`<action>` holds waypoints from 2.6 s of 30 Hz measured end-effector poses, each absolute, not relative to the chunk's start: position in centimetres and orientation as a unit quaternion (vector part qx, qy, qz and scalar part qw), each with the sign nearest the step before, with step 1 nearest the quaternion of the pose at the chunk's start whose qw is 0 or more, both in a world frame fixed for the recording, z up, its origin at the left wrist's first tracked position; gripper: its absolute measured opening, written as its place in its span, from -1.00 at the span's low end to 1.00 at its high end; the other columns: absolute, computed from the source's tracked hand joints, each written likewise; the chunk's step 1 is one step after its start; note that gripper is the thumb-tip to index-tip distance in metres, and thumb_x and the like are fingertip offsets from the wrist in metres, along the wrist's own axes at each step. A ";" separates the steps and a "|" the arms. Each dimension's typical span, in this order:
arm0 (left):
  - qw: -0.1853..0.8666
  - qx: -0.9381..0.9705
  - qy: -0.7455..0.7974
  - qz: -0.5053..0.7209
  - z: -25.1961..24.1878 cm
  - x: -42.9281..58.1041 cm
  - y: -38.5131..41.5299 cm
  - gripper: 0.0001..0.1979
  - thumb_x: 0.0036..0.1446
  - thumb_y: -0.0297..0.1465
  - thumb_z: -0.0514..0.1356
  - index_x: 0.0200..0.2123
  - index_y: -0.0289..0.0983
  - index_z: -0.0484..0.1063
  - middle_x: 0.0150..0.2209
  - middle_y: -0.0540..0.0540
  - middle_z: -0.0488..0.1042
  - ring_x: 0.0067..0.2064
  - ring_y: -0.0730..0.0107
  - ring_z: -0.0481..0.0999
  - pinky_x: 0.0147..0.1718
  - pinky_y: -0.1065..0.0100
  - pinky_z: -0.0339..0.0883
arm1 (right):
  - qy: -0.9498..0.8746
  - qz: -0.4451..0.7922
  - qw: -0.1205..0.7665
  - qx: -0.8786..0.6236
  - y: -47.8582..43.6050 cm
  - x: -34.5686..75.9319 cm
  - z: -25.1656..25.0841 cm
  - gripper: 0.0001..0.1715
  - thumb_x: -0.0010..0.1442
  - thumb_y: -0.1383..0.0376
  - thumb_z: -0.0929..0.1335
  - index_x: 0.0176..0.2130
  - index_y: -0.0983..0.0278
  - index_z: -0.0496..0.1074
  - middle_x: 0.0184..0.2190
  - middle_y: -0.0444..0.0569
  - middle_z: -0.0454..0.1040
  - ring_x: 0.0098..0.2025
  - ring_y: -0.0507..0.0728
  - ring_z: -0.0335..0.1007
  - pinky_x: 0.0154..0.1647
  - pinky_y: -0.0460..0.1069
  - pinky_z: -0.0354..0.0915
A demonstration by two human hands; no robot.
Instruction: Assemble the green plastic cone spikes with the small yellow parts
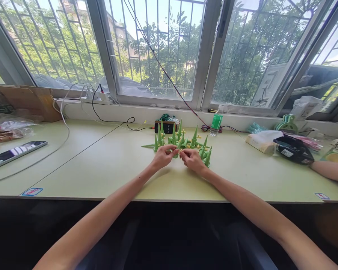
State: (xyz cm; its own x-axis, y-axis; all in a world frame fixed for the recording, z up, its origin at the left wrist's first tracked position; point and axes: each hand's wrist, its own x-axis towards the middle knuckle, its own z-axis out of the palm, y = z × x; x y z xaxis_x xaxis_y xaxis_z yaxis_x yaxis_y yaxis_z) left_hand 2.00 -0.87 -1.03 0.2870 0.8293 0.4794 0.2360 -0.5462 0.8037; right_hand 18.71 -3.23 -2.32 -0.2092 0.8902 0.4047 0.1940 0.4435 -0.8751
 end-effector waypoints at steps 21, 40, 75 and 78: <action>0.427 0.725 0.363 0.400 -1.0 1.6 -0.8 -0.59 0.07 -0.04 0.21 -0.41 -0.32 0.45 -0.73 0.09 0.22 -0.70 0.59 0.15 -0.69 0.48 0.09 | -0.776 0.130 0.472 -0.398 -3.4 19.0 -2.3 -0.54 0.27 0.16 0.23 -0.61 0.26 0.19 -0.67 -0.17 0.14 -0.58 -0.01 0.00 -0.51 -0.06 -0.04; 0.565 0.711 0.284 0.308 -1.5 1.3 -0.5 -0.55 0.08 -0.01 0.21 -0.47 -0.33 0.32 -0.60 0.06 0.22 -0.58 0.58 0.24 -0.63 0.49 0.15 | -0.779 0.080 0.462 -0.416 -3.5 18.5 -2.7 -0.63 0.10 0.25 0.30 -0.63 0.26 0.12 -0.70 -0.23 0.14 -0.61 -0.06 -0.03 -0.53 -0.11 -0.02; 0.595 0.697 0.257 0.307 -1.3 1.6 -0.8 -0.61 0.09 -0.09 0.23 -0.41 -0.34 0.34 -0.52 0.07 0.20 -0.56 0.64 0.18 -0.58 0.49 0.12 | -0.768 0.090 0.482 -0.413 -4.0 18.1 -2.0 -0.58 0.17 0.15 0.31 -0.62 0.28 0.19 -0.70 -0.21 0.17 -0.61 -0.06 -0.02 -0.55 -0.10 -0.02; 0.591 0.697 0.257 0.314 -1.3 1.7 -0.8 -0.59 0.09 -0.06 0.21 -0.41 -0.34 0.33 -0.52 0.07 0.19 -0.56 0.64 0.18 -0.58 0.48 0.15 | -0.763 0.093 0.486 -0.415 -4.1 18.0 -1.8 -0.56 0.19 0.13 0.30 -0.62 0.27 0.18 -0.70 -0.20 0.17 -0.61 -0.05 -0.02 -0.55 -0.10 -0.01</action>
State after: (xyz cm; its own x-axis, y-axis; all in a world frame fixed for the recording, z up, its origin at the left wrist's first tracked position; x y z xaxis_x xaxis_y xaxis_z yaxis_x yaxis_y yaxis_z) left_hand 1.71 -0.84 -1.28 0.6703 0.7297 0.1351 -0.0129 -0.1706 0.9853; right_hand 18.04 -4.11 -1.84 -0.1827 0.7241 0.6650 0.5431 0.6382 -0.5457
